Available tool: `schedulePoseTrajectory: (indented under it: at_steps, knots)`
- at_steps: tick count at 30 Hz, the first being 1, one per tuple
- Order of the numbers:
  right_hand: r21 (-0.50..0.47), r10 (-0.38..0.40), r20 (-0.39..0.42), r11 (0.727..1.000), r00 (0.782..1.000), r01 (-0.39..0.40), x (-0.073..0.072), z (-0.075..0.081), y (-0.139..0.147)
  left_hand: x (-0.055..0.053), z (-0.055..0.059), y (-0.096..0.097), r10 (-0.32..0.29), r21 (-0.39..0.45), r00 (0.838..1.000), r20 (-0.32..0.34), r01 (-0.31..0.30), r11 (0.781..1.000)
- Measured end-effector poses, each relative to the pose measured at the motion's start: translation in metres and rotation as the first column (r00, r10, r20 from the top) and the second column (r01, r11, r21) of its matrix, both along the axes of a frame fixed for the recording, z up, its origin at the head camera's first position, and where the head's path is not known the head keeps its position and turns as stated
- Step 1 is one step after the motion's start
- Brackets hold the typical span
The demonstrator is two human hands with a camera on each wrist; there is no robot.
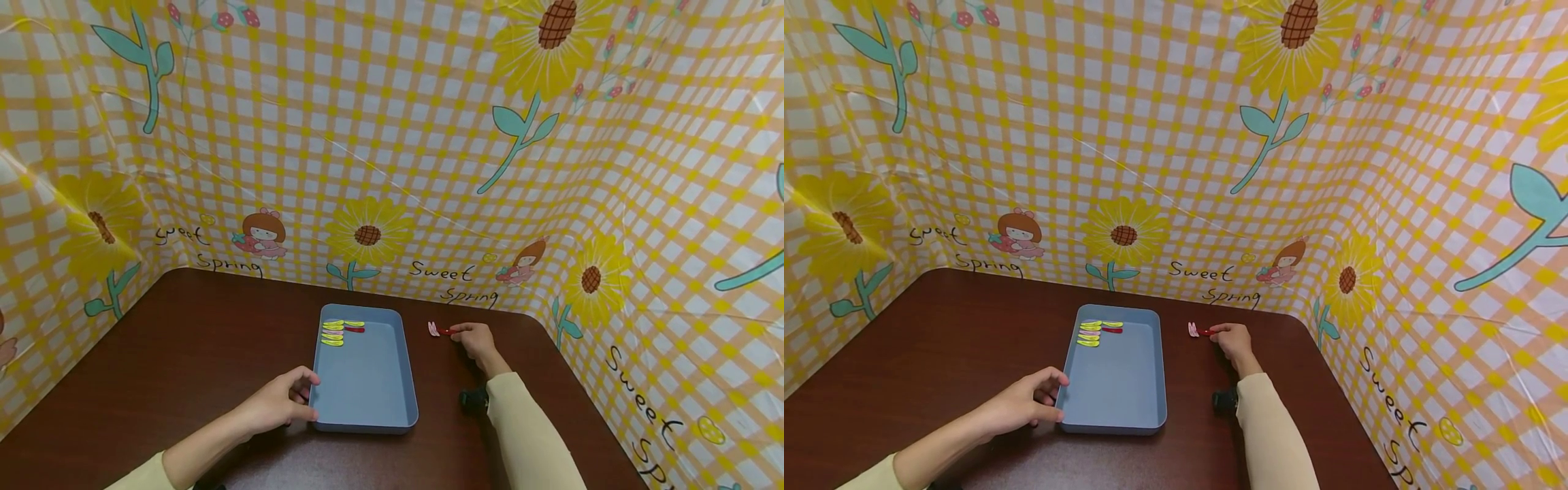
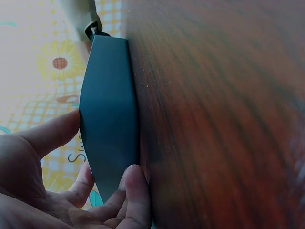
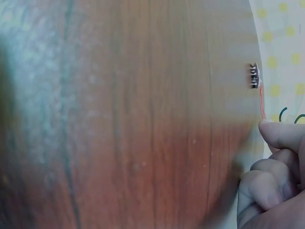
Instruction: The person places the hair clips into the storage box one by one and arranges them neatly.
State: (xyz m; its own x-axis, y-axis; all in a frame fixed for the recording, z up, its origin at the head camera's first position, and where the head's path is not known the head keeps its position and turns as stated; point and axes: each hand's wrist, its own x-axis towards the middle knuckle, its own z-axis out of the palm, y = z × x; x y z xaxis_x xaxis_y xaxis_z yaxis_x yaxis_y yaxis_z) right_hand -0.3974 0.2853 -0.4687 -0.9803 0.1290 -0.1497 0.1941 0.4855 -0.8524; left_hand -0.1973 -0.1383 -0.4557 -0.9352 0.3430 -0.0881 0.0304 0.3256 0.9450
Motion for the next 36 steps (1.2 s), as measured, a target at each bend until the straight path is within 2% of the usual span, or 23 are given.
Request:
schedulePoseTrajectory:
  at_steps: [6, 15, 25, 29, 32, 36]
  knots:
    - [0.004, 0.022, 0.000, 1.000, 1.000, -0.022, 0.002, 0.008, -0.004, 0.001, 0.000, 0.000, 0.004, -0.002, 1.000, 0.001, -0.004, 1.000]
    - [0.060, 0.052, -0.042, 0.997, 0.998, -0.049, 0.006, 0.030, -0.023, 0.001, 0.001, 0.000, 0.003, 0.000, 1.000, -0.006, -0.003, 1.000]
    - [0.068, 0.102, -0.061, 0.993, 0.993, -0.098, 0.003, 0.044, -0.048, 0.002, 0.002, 0.001, -0.002, 0.005, 1.000, -0.002, 0.002, 1.000]
    - [0.038, 0.118, -0.077, 0.993, 0.990, -0.115, 0.003, 0.050, -0.061, 0.001, 0.001, 0.001, -0.001, 0.007, 1.000, -0.002, 0.001, 1.000]
    - [-0.034, 0.135, -0.059, 0.990, 0.989, -0.137, 0.006, 0.056, -0.070, 0.001, 0.001, 0.001, 0.000, 0.008, 1.000, -0.003, 0.000, 1.000]
    - [-0.074, 0.166, -0.039, 0.983, 0.985, -0.169, 0.011, 0.062, -0.082, 0.001, 0.000, 0.001, 0.001, 0.010, 1.000, -0.004, -0.001, 1.000]
